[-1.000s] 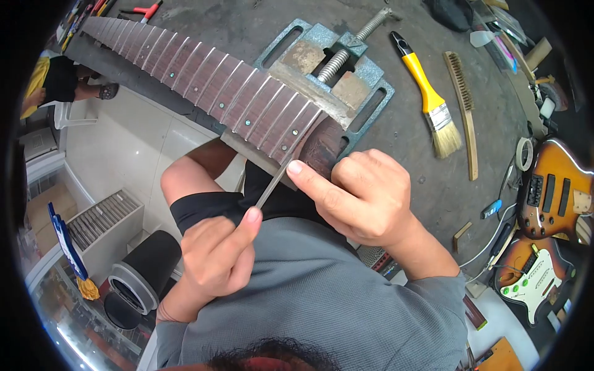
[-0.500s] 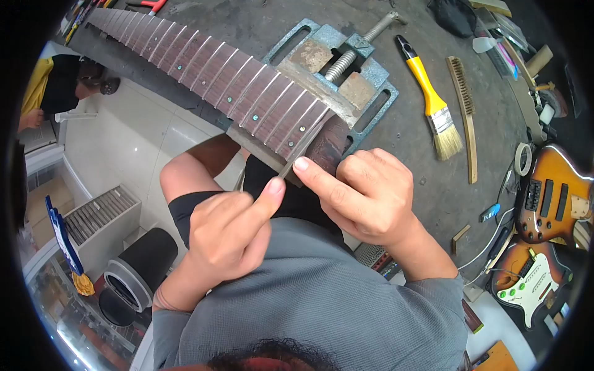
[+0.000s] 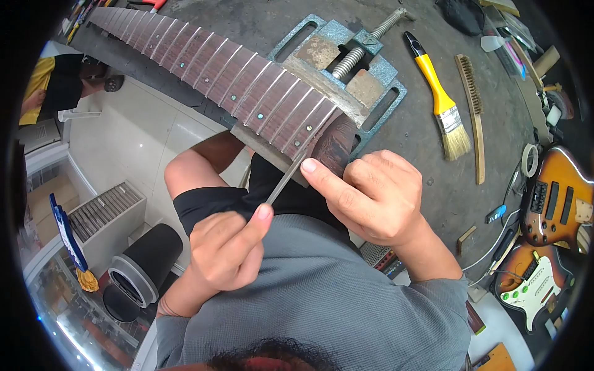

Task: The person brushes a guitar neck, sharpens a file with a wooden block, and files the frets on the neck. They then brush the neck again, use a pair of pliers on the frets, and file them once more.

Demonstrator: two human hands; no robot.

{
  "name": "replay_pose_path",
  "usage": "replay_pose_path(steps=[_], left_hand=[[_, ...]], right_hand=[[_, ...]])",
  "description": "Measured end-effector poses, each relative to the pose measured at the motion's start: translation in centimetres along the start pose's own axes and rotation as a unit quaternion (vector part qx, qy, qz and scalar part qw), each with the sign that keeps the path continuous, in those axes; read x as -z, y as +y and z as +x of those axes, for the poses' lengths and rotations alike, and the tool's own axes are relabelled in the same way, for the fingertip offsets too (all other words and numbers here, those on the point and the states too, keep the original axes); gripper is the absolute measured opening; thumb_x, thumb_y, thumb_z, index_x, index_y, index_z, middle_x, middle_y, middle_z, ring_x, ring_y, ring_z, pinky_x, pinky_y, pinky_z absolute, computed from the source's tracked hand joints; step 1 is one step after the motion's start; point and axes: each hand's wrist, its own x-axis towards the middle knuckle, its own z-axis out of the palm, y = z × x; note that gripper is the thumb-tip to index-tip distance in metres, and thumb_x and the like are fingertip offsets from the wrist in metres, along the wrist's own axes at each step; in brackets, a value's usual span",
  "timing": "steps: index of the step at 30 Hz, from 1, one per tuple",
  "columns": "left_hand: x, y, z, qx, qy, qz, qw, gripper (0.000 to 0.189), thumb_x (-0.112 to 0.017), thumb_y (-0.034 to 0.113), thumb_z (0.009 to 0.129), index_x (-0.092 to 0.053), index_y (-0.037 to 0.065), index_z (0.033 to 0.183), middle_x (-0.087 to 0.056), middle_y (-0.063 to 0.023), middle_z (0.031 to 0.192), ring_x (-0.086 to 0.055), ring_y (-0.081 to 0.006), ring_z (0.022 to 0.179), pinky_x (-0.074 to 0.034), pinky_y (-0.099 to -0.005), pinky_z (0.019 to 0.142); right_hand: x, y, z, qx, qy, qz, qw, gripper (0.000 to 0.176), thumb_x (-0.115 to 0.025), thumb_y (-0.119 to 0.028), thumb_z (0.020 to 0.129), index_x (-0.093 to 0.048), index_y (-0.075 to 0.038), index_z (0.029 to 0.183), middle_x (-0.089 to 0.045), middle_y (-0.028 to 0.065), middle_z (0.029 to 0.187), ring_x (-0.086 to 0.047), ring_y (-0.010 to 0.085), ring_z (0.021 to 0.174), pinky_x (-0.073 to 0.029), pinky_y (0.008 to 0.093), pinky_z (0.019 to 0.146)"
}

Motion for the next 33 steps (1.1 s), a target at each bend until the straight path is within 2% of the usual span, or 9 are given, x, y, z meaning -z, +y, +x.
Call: replay_pose_path(steps=[4, 9, 14, 19, 25, 29, 33], left_hand=[[-1.5, -0.9, 3.7, -0.006, 0.003, -0.008, 1.0, 0.064, -0.074, -0.015, 0.071, -0.077, -0.008, 0.134, -0.049, -0.005, 0.073, -0.051, -0.0221, 0.057, -0.044, -0.0357, 0.052], [1.1, 0.1, -0.1, 0.021, -0.037, 0.0, 0.999, 0.067, -0.075, -0.012, 0.069, -0.077, -0.008, 0.136, -0.049, -0.0054, 0.073, -0.051, -0.0227, 0.057, -0.044, -0.0365, 0.052], [-1.9, -1.3, 3.9, -0.013, 0.006, -0.03, 0.999, 0.069, -0.076, -0.011, 0.071, -0.075, -0.007, 0.14, -0.049, -0.0054, 0.074, -0.051, -0.0225, 0.057, -0.043, -0.0364, 0.052], [0.7, -0.1, -1.6, -0.012, 0.003, -0.006, 1.0, 0.065, -0.072, -0.014, 0.067, -0.077, -0.011, 0.132, -0.046, -0.004, 0.072, -0.046, -0.0208, 0.053, -0.04, -0.0367, 0.049], [0.3, 0.1, -1.6, -0.016, 0.007, -0.007, 1.0, 0.063, -0.072, -0.014, 0.067, -0.077, -0.011, 0.13, -0.047, -0.004, 0.071, -0.047, -0.0201, 0.053, -0.041, -0.0364, 0.048], [-0.1, -0.2, -0.3, -0.005, 0.009, -0.006, 1.0, 0.062, -0.071, -0.016, 0.068, -0.078, -0.01, 0.13, -0.047, -0.0043, 0.072, -0.047, -0.0207, 0.053, -0.042, -0.0366, 0.049], [-1.9, -0.5, 4.2, -0.002, 0.024, -0.029, 0.999, 0.06, -0.071, -0.017, 0.072, -0.078, -0.01, 0.131, -0.049, -0.0048, 0.071, -0.049, -0.0217, 0.053, -0.041, -0.0371, 0.05]], right_hand=[[-0.3, 0.1, -0.1, 0.006, 0.008, -0.006, 1.0, 0.065, -0.087, -0.004, 0.066, -0.086, -0.013, 0.131, -0.044, -0.002, 0.071, -0.048, 0.0159, 0.057, -0.038, 0.034, 0.053], [-0.1, 0.1, 0.0, 0.0, -0.002, 0.0, 1.0, 0.066, -0.087, -0.003, 0.066, -0.085, -0.013, 0.132, -0.045, -0.0017, 0.072, -0.047, 0.0165, 0.057, -0.038, 0.0344, 0.053], [-0.3, 0.0, -0.1, 0.006, 0.006, -0.003, 1.0, 0.066, -0.086, -0.003, 0.067, -0.085, -0.013, 0.132, -0.044, -0.0012, 0.072, -0.047, 0.017, 0.057, -0.038, 0.0348, 0.053], [-0.1, 0.0, 0.0, 0.002, -0.006, 0.002, 1.0, 0.067, -0.087, -0.002, 0.067, -0.085, -0.013, 0.133, -0.044, -0.001, 0.073, -0.048, 0.0173, 0.057, -0.038, 0.035, 0.053], [-0.5, 0.0, 0.1, 0.003, 0.013, 0.005, 1.0, 0.067, -0.086, -0.002, 0.068, -0.084, -0.012, 0.134, -0.044, -0.0012, 0.072, -0.048, 0.0172, 0.057, -0.039, 0.0352, 0.054], [-0.1, 0.2, 0.1, 0.002, 0.002, 0.01, 1.0, 0.067, -0.087, -0.002, 0.068, -0.084, -0.011, 0.134, -0.044, -0.001, 0.072, -0.048, 0.0173, 0.057, -0.039, 0.0354, 0.053], [-0.3, -0.1, 0.1, -0.009, 0.01, 0.006, 1.0, 0.064, -0.09, -0.003, 0.07, -0.083, -0.01, 0.134, -0.045, -0.0008, 0.071, -0.049, 0.0177, 0.057, -0.039, 0.0355, 0.053]])
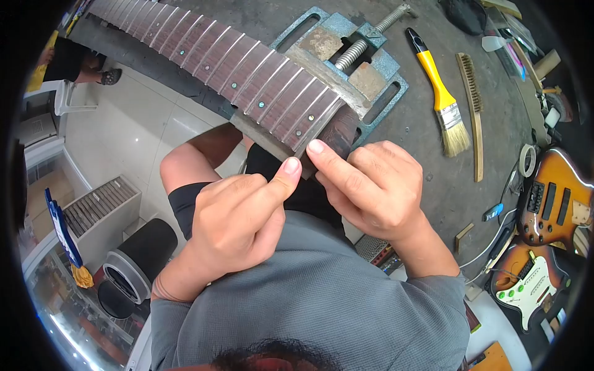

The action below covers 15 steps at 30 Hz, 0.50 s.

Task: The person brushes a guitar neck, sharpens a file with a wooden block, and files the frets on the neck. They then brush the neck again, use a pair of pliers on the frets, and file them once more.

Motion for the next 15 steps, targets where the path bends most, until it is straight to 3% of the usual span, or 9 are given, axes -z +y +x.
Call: replay_pose_path(steps=[3, 4, 7, 9, 11, 13, 14, 15], left_hand=[[1.8, 0.6, -2.2, 0.005, -0.031, 0.022, 0.999, 0.06, -0.072, -0.016, 0.073, -0.078, -0.009, 0.132, -0.05, -0.0048, 0.07, -0.049, -0.0218, 0.053, -0.042, -0.0373, 0.05], [2.9, 1.1, -3.1, 0.008, -0.064, 0.057, 0.996, 0.063, -0.079, -0.005, 0.076, -0.076, -0.006, 0.14, -0.046, -0.0027, 0.074, -0.052, -0.019, 0.057, -0.045, -0.034, 0.051], [2.3, 0.8, -2.6, 0.007, -0.048, 0.045, 0.998, 0.065, -0.079, -0.005, 0.076, -0.075, -0.006, 0.141, -0.046, -0.0028, 0.074, -0.052, -0.019, 0.057, -0.045, -0.034, 0.051], [-0.4, -0.5, 0.4, -0.022, -0.006, 0.026, 0.999, 0.065, -0.077, -0.006, 0.078, -0.073, -0.006, 0.143, -0.047, -0.0033, 0.075, -0.052, -0.0192, 0.057, -0.045, -0.0346, 0.051], [1.1, 0.4, 0.2, 0.006, -0.04, 0.029, 0.999, 0.06, -0.072, -0.017, 0.074, -0.078, -0.008, 0.134, -0.052, -0.0059, 0.071, -0.052, -0.023, 0.055, -0.044, -0.0374, 0.052], [2.3, 0.7, -2.8, 0.003, -0.056, 0.055, 0.997, 0.063, -0.077, -0.007, 0.077, -0.076, -0.006, 0.14, -0.046, -0.0035, 0.073, -0.053, -0.0203, 0.056, -0.047, -0.0356, 0.052], [3.1, 1.5, -3.3, 0.041, -0.068, 0.032, 0.996, 0.059, -0.071, -0.018, 0.074, -0.079, -0.008, 0.132, -0.05, -0.0054, 0.068, -0.052, -0.0223, 0.054, -0.045, -0.0357, 0.053], [2.9, 1.4, -2.8, 0.033, -0.059, 0.026, 0.997, 0.059, -0.071, -0.018, 0.075, -0.079, -0.008, 0.133, -0.05, -0.0055, 0.068, -0.052, -0.0222, 0.054, -0.044, -0.036, 0.053]], right_hand=[[0.1, 0.3, 0.0, 0.004, -0.002, 0.006, 1.0, 0.062, -0.093, -0.005, 0.073, -0.083, -0.008, 0.134, -0.047, -0.0003, 0.071, -0.05, 0.018, 0.057, -0.039, 0.0357, 0.053], [0.1, 0.4, -0.1, 0.008, -0.003, 0.008, 1.0, 0.062, -0.093, -0.006, 0.074, -0.083, -0.007, 0.134, -0.048, -0.0002, 0.071, -0.051, 0.0181, 0.057, -0.039, 0.0359, 0.053], [0.2, 0.2, 0.1, -0.007, -0.002, 0.014, 1.0, 0.061, -0.094, -0.007, 0.075, -0.082, -0.005, 0.135, -0.051, 0.0003, 0.071, -0.053, 0.0181, 0.057, -0.039, 0.0361, 0.054], [0.4, 0.0, 0.2, -0.015, -0.004, 0.013, 1.0, 0.059, -0.094, -0.008, 0.077, -0.081, -0.003, 0.135, -0.054, 0.0007, 0.071, -0.054, 0.0184, 0.057, -0.04, 0.0361, 0.054], [0.1, 0.3, -0.1, -0.02, -0.001, 0.02, 1.0, 0.059, -0.094, -0.009, 0.078, -0.081, -0.003, 0.136, -0.055, 0.0008, 0.071, -0.055, 0.0186, 0.058, -0.041, 0.0359, 0.055], [0.3, 0.1, 0.0, -0.019, -0.006, 0.017, 1.0, 0.06, -0.094, -0.009, 0.078, -0.081, -0.003, 0.137, -0.057, 0.0012, 0.072, -0.056, 0.0187, 0.058, -0.042, 0.0354, 0.056], [0.4, 0.1, 0.0, -0.019, -0.006, 0.017, 1.0, 0.06, -0.094, -0.009, 0.079, -0.08, -0.002, 0.137, -0.058, 0.0013, 0.072, -0.057, 0.0187, 0.058, -0.043, 0.0352, 0.056], [0.5, 0.1, 0.0, -0.017, -0.009, 0.017, 1.0, 0.06, -0.093, -0.009, 0.079, -0.08, -0.002, 0.137, -0.058, 0.0015, 0.072, -0.057, 0.0187, 0.059, -0.043, 0.0351, 0.056]])
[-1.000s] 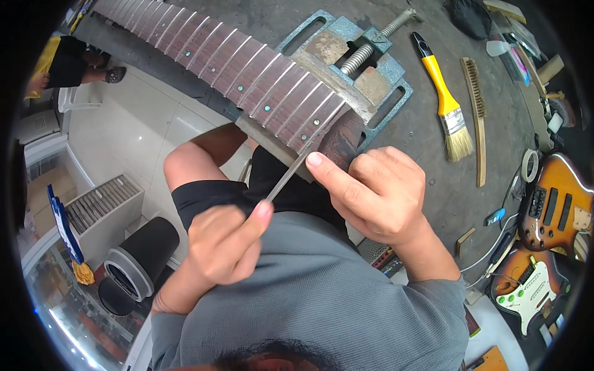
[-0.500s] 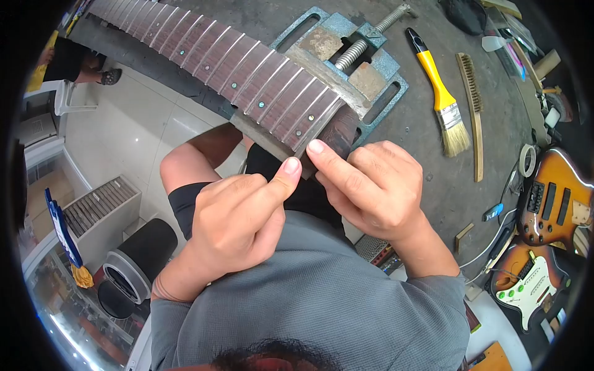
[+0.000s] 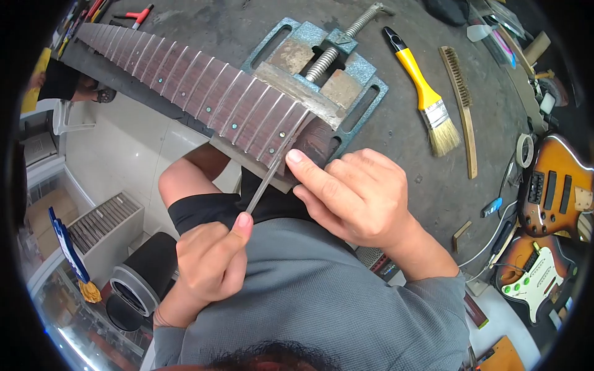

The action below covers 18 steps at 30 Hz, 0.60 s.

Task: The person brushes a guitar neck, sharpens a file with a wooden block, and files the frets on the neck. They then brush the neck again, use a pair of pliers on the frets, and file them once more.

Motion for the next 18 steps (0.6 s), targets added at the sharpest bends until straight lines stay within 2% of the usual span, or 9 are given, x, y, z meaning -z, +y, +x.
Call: replay_pose_path(steps=[4, 8, 9, 12, 14, 18], left_hand=[[-2.1, -0.8, 4.5, -0.027, 0.03, -0.018, 0.999, 0.063, -0.071, -0.019, 0.077, -0.074, -0.007, 0.139, -0.05, -0.006, 0.069, -0.05, -0.0224, 0.054, -0.041, -0.0396, 0.052], [-0.7, -0.2, 1.3, -0.013, 0.02, 0.002, 1.0, 0.059, -0.071, -0.019, 0.074, -0.078, -0.008, 0.131, -0.051, -0.006, 0.068, -0.052, -0.023, 0.055, -0.042, -0.0393, 0.052], [0.7, 0.5, 0.6, 0.016, -0.023, 0.007, 1.0, 0.057, -0.071, -0.019, 0.072, -0.079, -0.009, 0.129, -0.052, -0.0062, 0.068, -0.053, -0.0233, 0.055, -0.043, -0.0393, 0.053], [-0.2, 0.4, 1.3, 0.007, 0.007, -0.003, 1.0, 0.059, -0.071, -0.019, 0.075, -0.078, -0.009, 0.132, -0.051, -0.006, 0.068, -0.053, -0.0235, 0.054, -0.043, -0.0391, 0.052], [-1.7, -0.3, 4.5, -0.022, 0.022, 0.001, 1.0, 0.06, -0.071, -0.018, 0.079, -0.074, -0.009, 0.138, -0.052, -0.0064, 0.07, -0.053, -0.024, 0.054, -0.043, -0.0402, 0.052], [-1.0, -0.4, 2.8, -0.015, 0.013, -0.011, 1.0, 0.06, -0.071, -0.018, 0.075, -0.077, -0.009, 0.133, -0.054, -0.0065, 0.07, -0.055, -0.0231, 0.055, -0.045, -0.0385, 0.053]], right_hand=[[-0.4, 0.2, -0.2, 0.006, 0.014, 0.003, 1.0, 0.06, -0.093, -0.008, 0.08, -0.08, -0.001, 0.138, -0.059, 0.0013, 0.071, -0.057, 0.019, 0.057, -0.043, 0.0349, 0.055], [-0.1, 0.0, -0.2, 0.0, 0.002, 0.005, 1.0, 0.06, -0.092, -0.008, 0.08, -0.08, 0.0, 0.138, -0.06, 0.0015, 0.071, -0.058, 0.0184, 0.057, -0.043, 0.0347, 0.054], [-0.2, -0.1, -0.3, 0.0, 0.005, 0.005, 1.0, 0.06, -0.092, -0.008, 0.08, -0.08, 0.0, 0.138, -0.06, 0.0016, 0.07, -0.058, 0.0182, 0.057, -0.043, 0.0346, 0.054], [-0.2, -0.1, -0.3, -0.002, 0.006, 0.004, 1.0, 0.06, -0.092, -0.008, 0.08, -0.08, 0.0, 0.138, -0.06, 0.0013, 0.069, -0.058, 0.0178, 0.056, -0.042, 0.0344, 0.053], [-0.4, -0.2, -0.3, 0.001, 0.007, 0.001, 1.0, 0.06, -0.092, -0.008, 0.081, -0.079, 0.0, 0.139, -0.059, 0.0009, 0.068, -0.058, 0.0176, 0.055, -0.042, 0.0342, 0.053], [-0.1, -0.3, -0.3, -0.008, -0.003, 0.003, 1.0, 0.06, -0.092, -0.007, 0.082, -0.079, -0.001, 0.139, -0.059, 0.0006, 0.068, -0.058, 0.0172, 0.055, -0.042, 0.0339, 0.053]])
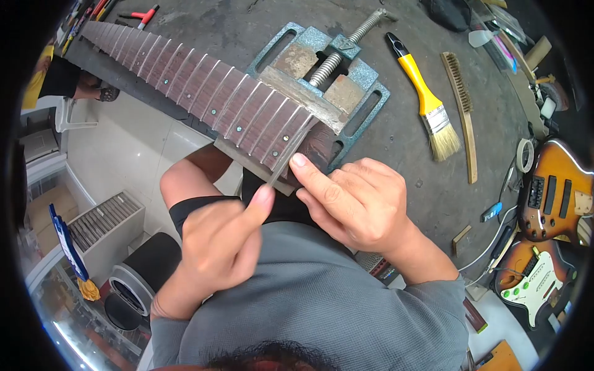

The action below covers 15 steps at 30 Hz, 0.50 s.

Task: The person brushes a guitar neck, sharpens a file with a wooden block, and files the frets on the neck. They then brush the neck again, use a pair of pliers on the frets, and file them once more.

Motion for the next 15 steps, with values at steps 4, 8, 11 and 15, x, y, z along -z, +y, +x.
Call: replay_pose_path(steps=[4, 8, 11, 15], left_hand=[[1.4, 0.7, -1.9, 0.02, -0.031, 0.019, 0.999, 0.062, -0.071, -0.019, 0.074, -0.077, -0.008, 0.134, -0.053, -0.0061, 0.068, -0.054, -0.022, 0.054, -0.045, -0.0366, 0.053], [-1.5, -0.9, 2.5, -0.008, 0.012, -0.025, 1.0, 0.059, -0.072, -0.017, 0.08, -0.075, -0.008, 0.138, -0.054, -0.0066, 0.071, -0.055, -0.0223, 0.057, -0.043, -0.0384, 0.054], [1.0, 0.5, -0.4, 0.017, -0.041, 0.02, 0.999, 0.057, -0.073, -0.016, 0.08, -0.076, -0.008, 0.136, -0.056, -0.0069, 0.071, -0.056, -0.022, 0.057, -0.044, -0.0362, 0.054], [0.7, 0.8, -0.4, 0.02, -0.034, 0.021, 0.999, 0.057, -0.073, -0.017, 0.08, -0.076, -0.008, 0.136, -0.058, -0.0081, 0.072, -0.058, -0.0229, 0.058, -0.048, -0.0357, 0.056]], right_hand=[[-0.1, 0.1, -0.1, -0.002, 0.002, 0.002, 1.0, 0.06, -0.092, -0.008, 0.082, -0.079, -0.001, 0.14, -0.059, 0.0005, 0.067, -0.058, 0.0168, 0.054, -0.042, 0.0335, 0.053], [-0.3, 0.2, -0.1, -0.001, 0.012, 0.008, 1.0, 0.06, -0.092, -0.008, 0.082, -0.079, -0.001, 0.14, -0.06, 0.0004, 0.067, -0.058, 0.0168, 0.055, -0.042, 0.0333, 0.053], [-0.1, 0.2, -0.1, -0.007, 0.002, 0.012, 1.0, 0.061, -0.093, -0.009, 0.082, -0.078, -0.001, 0.141, -0.061, 0.0006, 0.068, -0.059, 0.017, 0.055, -0.042, 0.0332, 0.053], [-0.2, 0.2, -0.2, -0.017, 0.01, 0.006, 1.0, 0.063, -0.093, -0.01, 0.082, -0.077, 0.001, 0.142, -0.06, 0.0006, 0.066, -0.059, 0.0169, 0.054, -0.042, 0.0338, 0.053]])
